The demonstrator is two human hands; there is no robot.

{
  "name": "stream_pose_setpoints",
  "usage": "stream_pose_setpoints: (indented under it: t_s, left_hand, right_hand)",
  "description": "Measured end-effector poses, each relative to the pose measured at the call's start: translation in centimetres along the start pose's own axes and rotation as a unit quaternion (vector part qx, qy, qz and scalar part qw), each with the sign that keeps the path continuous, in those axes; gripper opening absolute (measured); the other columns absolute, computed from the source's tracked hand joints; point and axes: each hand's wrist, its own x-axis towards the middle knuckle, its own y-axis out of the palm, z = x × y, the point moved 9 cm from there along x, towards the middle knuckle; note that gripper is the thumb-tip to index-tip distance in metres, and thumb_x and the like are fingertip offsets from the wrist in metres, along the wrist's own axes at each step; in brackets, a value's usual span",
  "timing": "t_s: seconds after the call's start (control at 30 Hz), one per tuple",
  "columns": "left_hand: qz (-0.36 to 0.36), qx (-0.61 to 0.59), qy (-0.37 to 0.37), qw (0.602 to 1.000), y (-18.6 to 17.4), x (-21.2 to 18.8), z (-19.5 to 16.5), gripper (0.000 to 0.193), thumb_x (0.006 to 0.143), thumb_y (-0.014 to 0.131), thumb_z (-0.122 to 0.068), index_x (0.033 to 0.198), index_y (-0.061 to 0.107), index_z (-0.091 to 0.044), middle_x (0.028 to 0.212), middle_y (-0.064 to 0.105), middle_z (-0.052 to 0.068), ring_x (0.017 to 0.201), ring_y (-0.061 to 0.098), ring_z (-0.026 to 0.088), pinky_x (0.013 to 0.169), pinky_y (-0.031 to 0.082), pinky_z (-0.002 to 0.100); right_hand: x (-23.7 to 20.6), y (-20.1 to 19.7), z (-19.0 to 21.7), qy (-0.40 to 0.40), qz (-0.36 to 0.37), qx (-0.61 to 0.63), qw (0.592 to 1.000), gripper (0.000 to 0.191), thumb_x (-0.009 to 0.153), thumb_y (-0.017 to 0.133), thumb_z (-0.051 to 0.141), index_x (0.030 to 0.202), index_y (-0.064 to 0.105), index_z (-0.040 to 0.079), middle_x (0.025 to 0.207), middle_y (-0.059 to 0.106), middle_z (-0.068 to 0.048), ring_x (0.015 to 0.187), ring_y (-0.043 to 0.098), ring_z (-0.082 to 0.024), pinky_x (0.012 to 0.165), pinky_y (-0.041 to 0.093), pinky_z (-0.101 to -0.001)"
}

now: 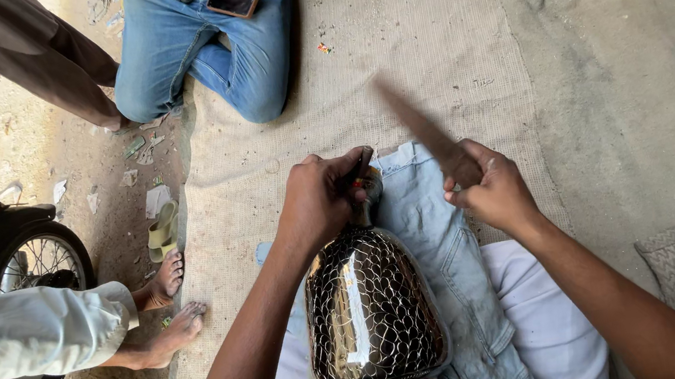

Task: The person sits on the ground with a decorative brass vase on their lap and engraves its surface, holding a small chisel against the metal and striking it with a wooden mallet. They rotate the vase to reach different areas and continue chasing the pattern along the neck and body.

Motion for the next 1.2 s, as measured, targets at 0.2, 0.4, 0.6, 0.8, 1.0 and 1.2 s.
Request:
stream_pose_setpoints:
  t_s: [0.2, 0.4, 0.6, 0.8, 1.0, 1.2]
  left_hand:
    - [0.007, 0.02, -0.007, 1.0, 0.3, 0.1, 0.1, 0.057, 0.072, 0.077, -0.004, 0.128, 0.072, -0.016, 0.092, 0.076, 0.017, 0.075, 0.071, 0.027, 0.08, 0.058, 0.038]
    - [0.018, 0.005, -0.026, 0.999, -0.2, -0.2, -0.2, 0.057, 0.072, 0.075, -0.004, 0.128, 0.071, -0.017, 0.095, 0.076, 0.018, 0.077, 0.074, 0.026, 0.08, 0.059, 0.038]
    - [-0.038, 0.028, -0.014, 0.999, -1.1, -1.1, -1.7, 0.05, 0.078, 0.08, -0.008, 0.126, 0.073, -0.016, 0.099, 0.077, 0.016, 0.086, 0.067, 0.032, 0.084, 0.055, 0.042]
    - [-0.079, -0.017, -0.087, 0.993, -2.1, -2.4, 0.6, 0.061, 0.071, 0.085, -0.007, 0.13, 0.07, -0.016, 0.1, 0.077, 0.017, 0.087, 0.071, 0.026, 0.087, 0.056, 0.039]
    - [-0.118, -0.084, -0.129, 0.981, -2.1, -3.7, 2.4, 0.063, 0.072, 0.087, -0.009, 0.131, 0.068, -0.015, 0.107, 0.079, 0.012, 0.088, 0.075, 0.017, 0.086, 0.059, 0.033]
    - [-0.12, -0.108, -0.152, 0.975, -2.3, -3.9, 2.9, 0.065, 0.071, 0.088, -0.012, 0.133, 0.067, -0.017, 0.103, 0.08, 0.012, 0.087, 0.075, 0.015, 0.085, 0.059, 0.033]
  right_hand:
    - [0.1, 0.3, 0.6, 0.002, 0.006, 0.02, 1.0, 0.038, 0.076, 0.074, -0.003, 0.111, 0.066, 0.008, 0.085, 0.072, -0.003, 0.081, 0.07, -0.014, 0.076, 0.059, -0.0342]
    - [0.3, 0.6, 0.7, 0.04, 0.022, 0.004, 0.999, 0.042, 0.074, 0.072, -0.006, 0.112, 0.068, 0.008, 0.085, 0.072, -0.005, 0.081, 0.071, -0.017, 0.079, 0.059, -0.0342]
    - [1.4, -0.4, 2.9, 0.035, 0.037, -0.068, 0.996, 0.045, 0.076, 0.069, -0.005, 0.118, 0.065, 0.011, 0.083, 0.073, -0.003, 0.08, 0.073, -0.015, 0.079, 0.06, -0.035]
    - [2.7, 0.0, 5.5, 0.034, 0.087, -0.123, 0.988, 0.051, 0.078, 0.064, -0.005, 0.125, 0.064, 0.014, 0.082, 0.073, -0.002, 0.078, 0.073, -0.013, 0.076, 0.06, -0.0328]
    - [4.0, -0.5, 9.1, 0.009, 0.117, -0.363, 0.924, 0.046, 0.084, 0.064, 0.008, 0.127, 0.065, 0.022, 0.073, 0.07, -0.003, 0.059, 0.062, -0.019, 0.056, 0.046, -0.0396]
    - [4.0, -0.4, 12.4, -0.083, 0.087, -0.466, 0.876, 0.049, 0.079, 0.065, 0.007, 0.124, 0.068, 0.025, 0.068, 0.067, 0.0, 0.053, 0.059, -0.012, 0.054, 0.047, -0.0336]
